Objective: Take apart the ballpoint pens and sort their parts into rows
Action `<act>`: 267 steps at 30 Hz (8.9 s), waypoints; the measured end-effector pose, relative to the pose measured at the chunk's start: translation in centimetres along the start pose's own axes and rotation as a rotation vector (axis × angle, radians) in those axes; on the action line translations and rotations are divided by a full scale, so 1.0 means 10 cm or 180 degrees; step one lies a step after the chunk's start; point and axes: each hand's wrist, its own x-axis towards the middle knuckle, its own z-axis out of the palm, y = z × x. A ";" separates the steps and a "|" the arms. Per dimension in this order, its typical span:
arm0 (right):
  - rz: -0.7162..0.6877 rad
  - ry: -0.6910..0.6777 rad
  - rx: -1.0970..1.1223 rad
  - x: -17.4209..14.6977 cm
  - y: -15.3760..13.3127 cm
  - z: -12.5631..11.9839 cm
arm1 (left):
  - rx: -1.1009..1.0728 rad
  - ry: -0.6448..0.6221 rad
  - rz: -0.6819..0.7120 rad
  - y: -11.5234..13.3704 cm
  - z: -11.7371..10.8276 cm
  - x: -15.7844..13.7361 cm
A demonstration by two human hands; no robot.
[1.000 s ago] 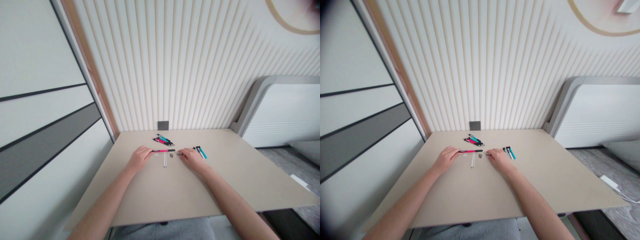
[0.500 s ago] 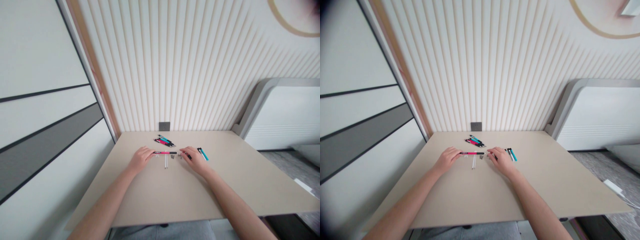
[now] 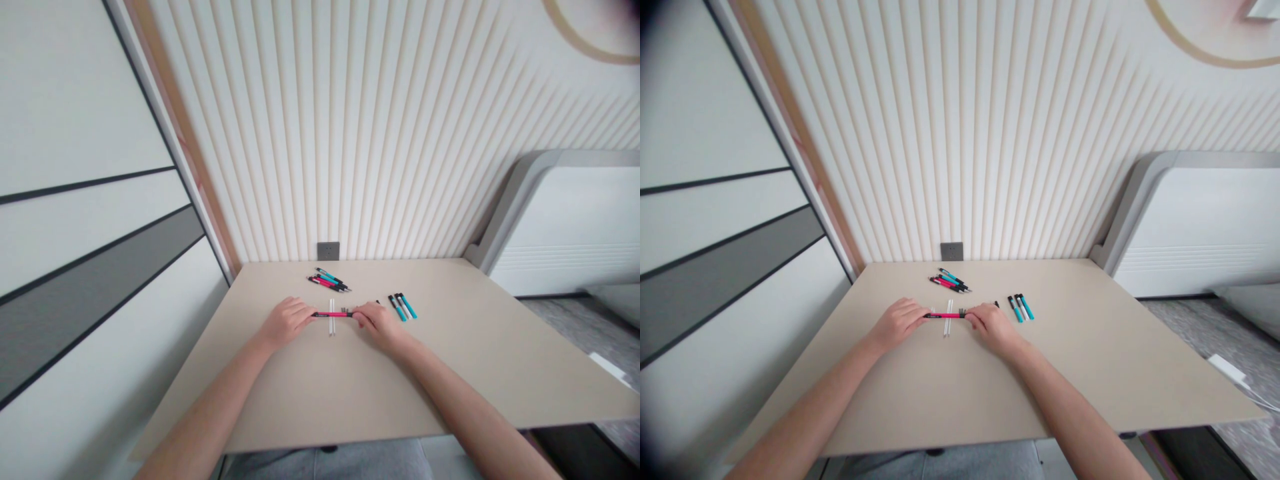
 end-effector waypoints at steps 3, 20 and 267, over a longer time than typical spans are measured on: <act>0.0001 0.0125 -0.0156 0.01 0.02 0.01 | 0.0043 -0.0098 0.0012 0.01 0.00 0.01; -0.0405 0.0551 -0.1283 -0.01 -0.05 0.05 | -0.0771 -0.0185 -0.0162 -0.05 0.03 -0.01; 0.0917 -0.0587 -0.1139 0.76 -0.41 0.50 | -0.0273 0.0944 -0.1734 -0.17 0.01 -0.11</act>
